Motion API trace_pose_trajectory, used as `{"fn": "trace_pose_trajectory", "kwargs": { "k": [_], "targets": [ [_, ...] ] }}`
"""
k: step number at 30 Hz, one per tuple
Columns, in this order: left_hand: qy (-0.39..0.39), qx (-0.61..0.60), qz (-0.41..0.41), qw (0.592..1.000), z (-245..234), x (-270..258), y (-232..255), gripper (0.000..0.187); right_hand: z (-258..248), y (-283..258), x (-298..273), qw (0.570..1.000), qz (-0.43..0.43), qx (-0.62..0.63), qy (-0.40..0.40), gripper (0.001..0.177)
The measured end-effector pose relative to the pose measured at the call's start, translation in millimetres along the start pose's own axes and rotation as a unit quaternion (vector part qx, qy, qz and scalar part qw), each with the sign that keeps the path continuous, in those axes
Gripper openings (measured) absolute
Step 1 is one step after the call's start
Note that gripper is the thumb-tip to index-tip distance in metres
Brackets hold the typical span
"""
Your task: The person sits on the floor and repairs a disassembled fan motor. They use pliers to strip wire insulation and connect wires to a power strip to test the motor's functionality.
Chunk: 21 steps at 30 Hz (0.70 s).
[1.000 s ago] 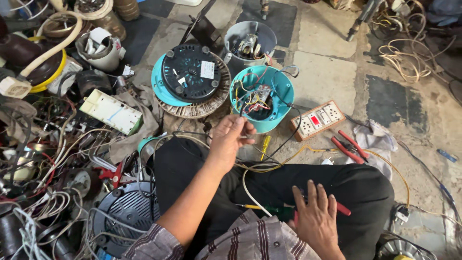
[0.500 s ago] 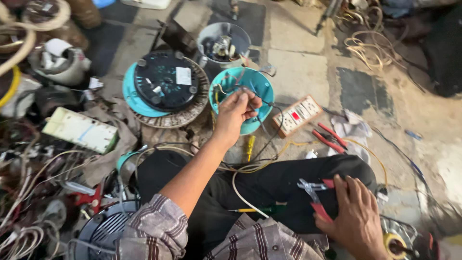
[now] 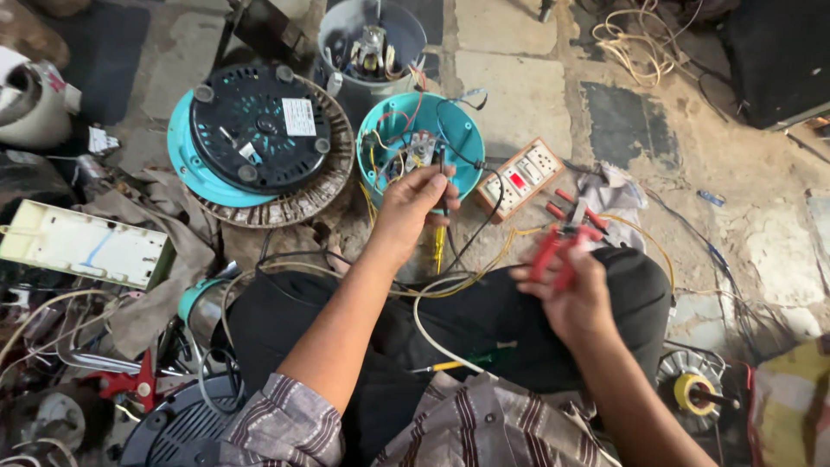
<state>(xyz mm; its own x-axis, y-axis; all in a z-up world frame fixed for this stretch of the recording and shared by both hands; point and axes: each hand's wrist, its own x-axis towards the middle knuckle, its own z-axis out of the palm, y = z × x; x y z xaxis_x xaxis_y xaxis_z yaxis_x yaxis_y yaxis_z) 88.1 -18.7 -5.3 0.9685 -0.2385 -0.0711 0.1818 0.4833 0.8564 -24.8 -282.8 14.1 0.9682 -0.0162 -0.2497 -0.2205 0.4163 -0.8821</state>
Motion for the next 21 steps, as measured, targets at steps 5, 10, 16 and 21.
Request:
{"fn": "trace_pose_trajectory", "kwargs": {
  "k": [5,10,16,21],
  "targets": [
    [-0.005,-0.020,0.035,0.999,-1,5,-10,0.027,56,1,-6,0.987,0.005,-0.137,-0.086,0.066],
    [0.001,-0.002,0.010,1.000,6,1,-12,0.020,65,-10,5,0.929,-0.079,-0.361,-0.013,0.063],
    [-0.017,0.044,0.029,0.998,14,-5,-20,0.020,73,-27,19,0.678,-0.284,-0.677,0.025,0.084],
    [-0.021,0.055,0.071,0.996,14,-1,-31,0.017,81,-33,23,0.683,-0.298,-0.667,0.008,0.086]
  ]
}}
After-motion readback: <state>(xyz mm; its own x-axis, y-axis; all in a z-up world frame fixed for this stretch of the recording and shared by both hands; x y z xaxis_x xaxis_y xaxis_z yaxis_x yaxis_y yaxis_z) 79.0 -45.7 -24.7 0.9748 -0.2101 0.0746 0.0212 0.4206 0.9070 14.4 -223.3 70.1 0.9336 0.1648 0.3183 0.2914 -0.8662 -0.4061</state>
